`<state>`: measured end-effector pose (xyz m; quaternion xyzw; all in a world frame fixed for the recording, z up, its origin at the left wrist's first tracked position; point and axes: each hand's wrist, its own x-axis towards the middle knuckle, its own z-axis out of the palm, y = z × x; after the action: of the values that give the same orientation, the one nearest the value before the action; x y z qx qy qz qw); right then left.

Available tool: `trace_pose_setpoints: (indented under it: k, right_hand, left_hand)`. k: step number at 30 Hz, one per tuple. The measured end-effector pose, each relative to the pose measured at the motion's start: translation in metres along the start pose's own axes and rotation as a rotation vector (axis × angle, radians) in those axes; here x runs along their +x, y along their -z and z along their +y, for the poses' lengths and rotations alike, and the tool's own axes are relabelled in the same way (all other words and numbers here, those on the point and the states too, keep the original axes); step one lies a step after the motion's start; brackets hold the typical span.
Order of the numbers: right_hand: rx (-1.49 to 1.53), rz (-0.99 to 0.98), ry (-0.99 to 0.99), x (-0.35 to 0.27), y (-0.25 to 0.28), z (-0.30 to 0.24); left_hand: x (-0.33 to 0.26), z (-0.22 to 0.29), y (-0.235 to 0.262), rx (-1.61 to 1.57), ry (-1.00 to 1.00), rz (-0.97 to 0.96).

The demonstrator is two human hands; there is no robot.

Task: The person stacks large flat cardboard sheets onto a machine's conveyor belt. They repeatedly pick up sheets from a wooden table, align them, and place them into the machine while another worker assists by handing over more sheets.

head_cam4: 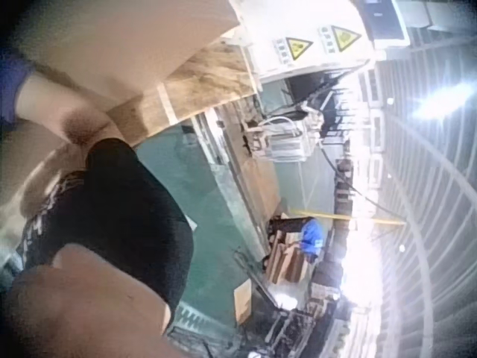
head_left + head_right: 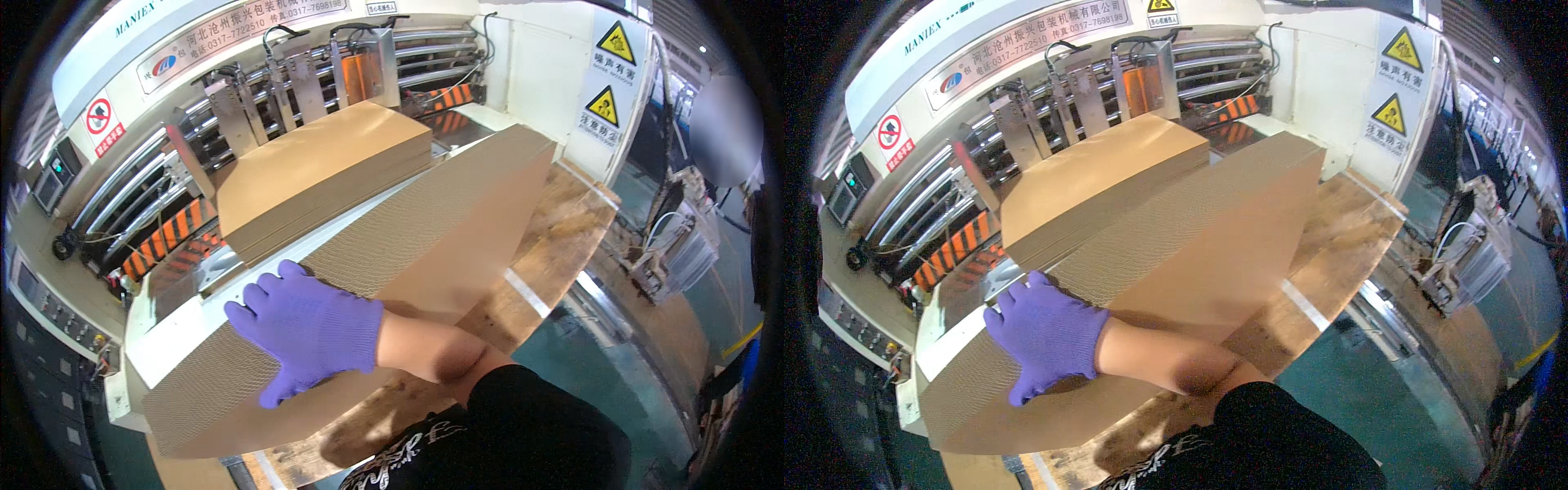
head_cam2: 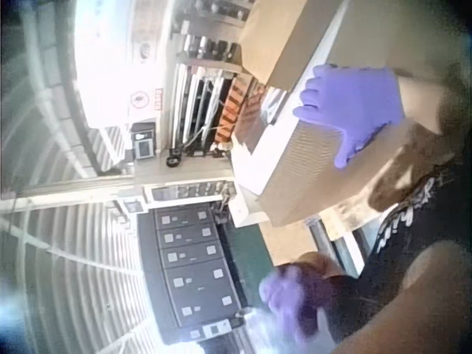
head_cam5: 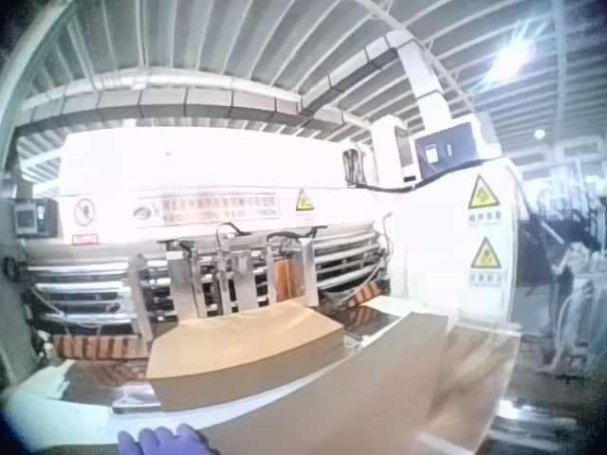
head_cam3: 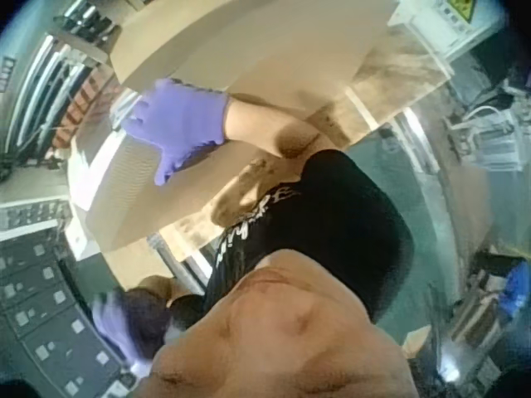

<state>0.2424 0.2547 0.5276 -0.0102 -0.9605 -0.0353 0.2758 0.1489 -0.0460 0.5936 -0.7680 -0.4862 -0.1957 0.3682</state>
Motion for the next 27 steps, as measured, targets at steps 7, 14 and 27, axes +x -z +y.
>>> trace_pose_setpoints:
  k: [7,14,27]
  right_hand:
    - [0.07,-0.002,0.01,0.001,0.001,-0.004]
    - [0.05,-0.034,0.021,-0.003,0.004,-0.007]
    - [0.043,-0.056,0.032,0.005,-0.003,-0.006]
  left_hand:
    - [-0.137,-0.037,-0.146,-0.245,1.075,0.771]
    - [-0.258,-0.034,-0.21,-1.092,1.296,0.711]
    - [-0.329,-0.051,-0.207,-0.925,1.233,0.471]
